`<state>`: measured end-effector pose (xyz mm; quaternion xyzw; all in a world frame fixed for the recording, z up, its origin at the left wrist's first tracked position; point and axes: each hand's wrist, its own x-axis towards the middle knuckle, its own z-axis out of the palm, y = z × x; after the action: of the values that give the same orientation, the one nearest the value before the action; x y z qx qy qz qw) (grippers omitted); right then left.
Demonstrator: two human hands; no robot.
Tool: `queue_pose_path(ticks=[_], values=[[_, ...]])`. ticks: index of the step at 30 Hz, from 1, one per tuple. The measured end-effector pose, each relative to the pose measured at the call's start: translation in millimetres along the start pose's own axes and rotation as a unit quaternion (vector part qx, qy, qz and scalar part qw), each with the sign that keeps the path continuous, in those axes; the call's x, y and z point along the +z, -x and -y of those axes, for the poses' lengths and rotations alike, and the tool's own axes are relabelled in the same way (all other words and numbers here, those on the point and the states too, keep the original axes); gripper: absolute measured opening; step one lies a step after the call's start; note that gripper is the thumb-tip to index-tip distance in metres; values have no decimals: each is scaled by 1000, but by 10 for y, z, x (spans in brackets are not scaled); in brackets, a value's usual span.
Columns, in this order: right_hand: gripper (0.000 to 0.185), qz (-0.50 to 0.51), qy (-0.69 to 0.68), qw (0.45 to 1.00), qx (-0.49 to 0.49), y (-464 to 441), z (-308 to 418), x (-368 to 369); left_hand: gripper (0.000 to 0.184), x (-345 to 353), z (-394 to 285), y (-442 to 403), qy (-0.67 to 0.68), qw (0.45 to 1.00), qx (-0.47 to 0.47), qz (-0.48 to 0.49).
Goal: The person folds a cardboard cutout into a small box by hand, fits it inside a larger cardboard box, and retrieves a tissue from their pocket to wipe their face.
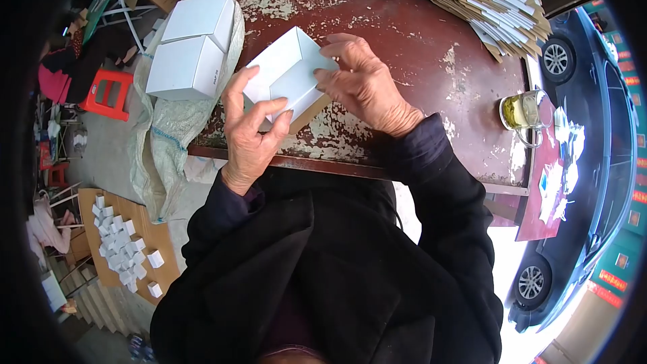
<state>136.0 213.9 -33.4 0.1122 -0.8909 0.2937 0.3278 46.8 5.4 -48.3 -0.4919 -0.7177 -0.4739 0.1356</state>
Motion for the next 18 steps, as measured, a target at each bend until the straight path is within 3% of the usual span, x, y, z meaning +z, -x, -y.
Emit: queue_pose_path(ticks=[1,5,11,15,18], values=[[10,2,-1,1000,-2,0,-1,-15,28,-13,-4,-7,-1,1000,-1,-3],[15,41,-253,944,209,-14,14,-54,32,-66,13,-78,-29,995,-69,65],[26,5,-260,920,292,-116,-4,14,35,-35,59,-65,-36,994,-71,68],[36,49,-340,839,422,-220,-17,-27,37,-62,72,-75,-18,994,-71,79],[41,47,-346,841,414,-261,-48,15,39,-19,79,-100,50,992,-109,33]])
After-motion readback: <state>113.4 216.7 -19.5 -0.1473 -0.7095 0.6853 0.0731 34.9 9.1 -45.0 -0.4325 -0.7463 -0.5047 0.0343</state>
